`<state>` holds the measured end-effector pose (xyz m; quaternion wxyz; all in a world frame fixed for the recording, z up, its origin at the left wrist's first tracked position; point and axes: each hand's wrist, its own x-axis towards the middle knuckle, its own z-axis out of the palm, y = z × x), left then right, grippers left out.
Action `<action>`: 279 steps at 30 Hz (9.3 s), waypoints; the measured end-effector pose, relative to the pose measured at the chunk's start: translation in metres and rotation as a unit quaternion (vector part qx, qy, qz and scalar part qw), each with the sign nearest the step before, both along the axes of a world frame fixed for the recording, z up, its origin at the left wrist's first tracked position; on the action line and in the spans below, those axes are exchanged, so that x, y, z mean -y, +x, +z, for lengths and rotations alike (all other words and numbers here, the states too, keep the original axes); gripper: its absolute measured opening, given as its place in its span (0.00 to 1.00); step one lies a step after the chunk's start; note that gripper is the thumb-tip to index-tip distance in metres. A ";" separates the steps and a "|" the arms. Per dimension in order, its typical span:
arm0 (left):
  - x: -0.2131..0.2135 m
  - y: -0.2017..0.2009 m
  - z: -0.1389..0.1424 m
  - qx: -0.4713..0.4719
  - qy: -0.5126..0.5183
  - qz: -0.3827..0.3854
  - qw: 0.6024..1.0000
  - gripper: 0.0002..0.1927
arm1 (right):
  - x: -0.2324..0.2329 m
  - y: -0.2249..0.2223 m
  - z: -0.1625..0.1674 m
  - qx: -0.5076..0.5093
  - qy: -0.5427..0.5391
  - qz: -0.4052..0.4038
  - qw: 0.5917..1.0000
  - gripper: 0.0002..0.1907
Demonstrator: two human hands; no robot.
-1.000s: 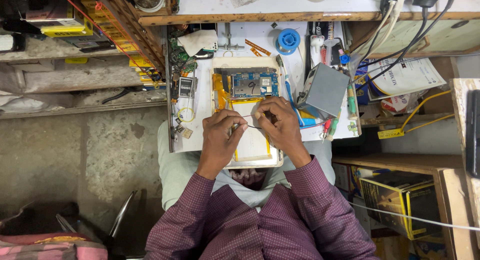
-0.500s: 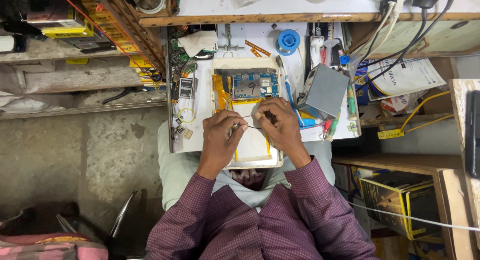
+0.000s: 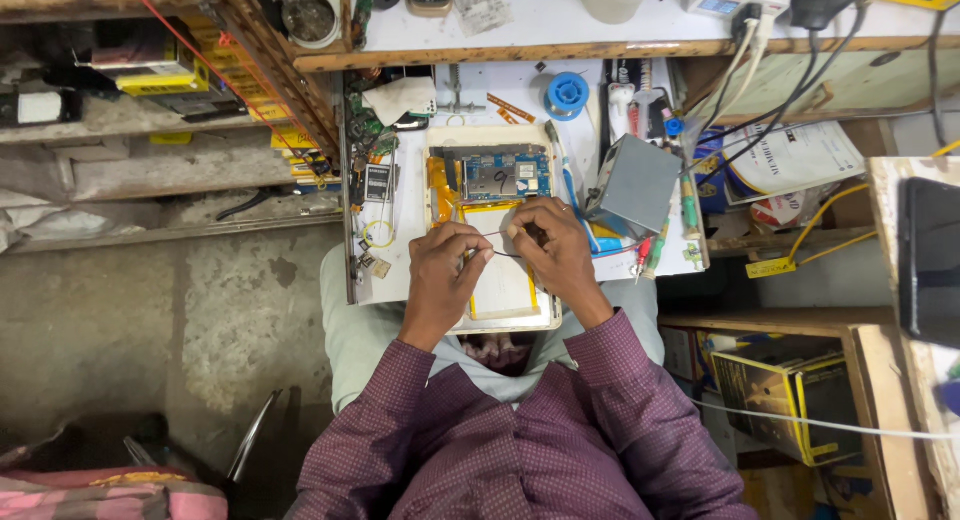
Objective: The person sits at a cluttered repair bench working on an opened electronic device with an exposed battery and circuit board. They hold and position a thin wire against the board with both hands, repeatedly manipulating and adjusting the wire connection throughout the clip.
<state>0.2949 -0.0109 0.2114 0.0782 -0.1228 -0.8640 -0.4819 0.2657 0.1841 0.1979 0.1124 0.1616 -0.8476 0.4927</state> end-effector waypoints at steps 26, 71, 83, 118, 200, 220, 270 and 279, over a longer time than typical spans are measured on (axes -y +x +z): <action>-0.007 -0.016 -0.012 -0.010 0.000 -0.007 1.000 0.04 | -0.009 -0.016 -0.015 -0.004 -0.022 0.005 1.000 0.06; -0.016 -0.023 -0.017 0.010 -0.004 0.004 1.000 0.05 | -0.018 -0.023 -0.020 0.016 -0.009 0.007 1.000 0.06; -0.019 -0.023 -0.017 0.011 -0.008 0.007 1.000 0.05 | -0.020 -0.023 -0.021 0.030 -0.012 0.002 0.999 0.06; -0.027 -0.035 -0.008 -0.021 -0.039 -0.012 0.999 0.03 | -0.026 -0.027 -0.014 0.000 -0.008 0.006 1.000 0.06; -0.038 -0.053 -0.031 -0.020 -0.001 -0.013 1.000 0.06 | -0.042 -0.040 -0.010 0.004 -0.012 0.023 1.000 0.03; -0.034 -0.047 -0.029 0.010 0.003 -0.011 1.000 0.06 | -0.031 -0.028 -0.001 -0.028 0.012 0.011 0.999 0.03; -0.023 -0.037 -0.002 0.025 0.095 0.019 0.995 0.11 | -0.026 -0.005 0.028 -0.087 0.069 -0.133 0.985 0.09; -0.014 -0.075 0.057 -0.077 0.174 0.078 0.979 0.08 | 0.038 0.033 0.048 0.266 -0.166 0.240 0.919 0.31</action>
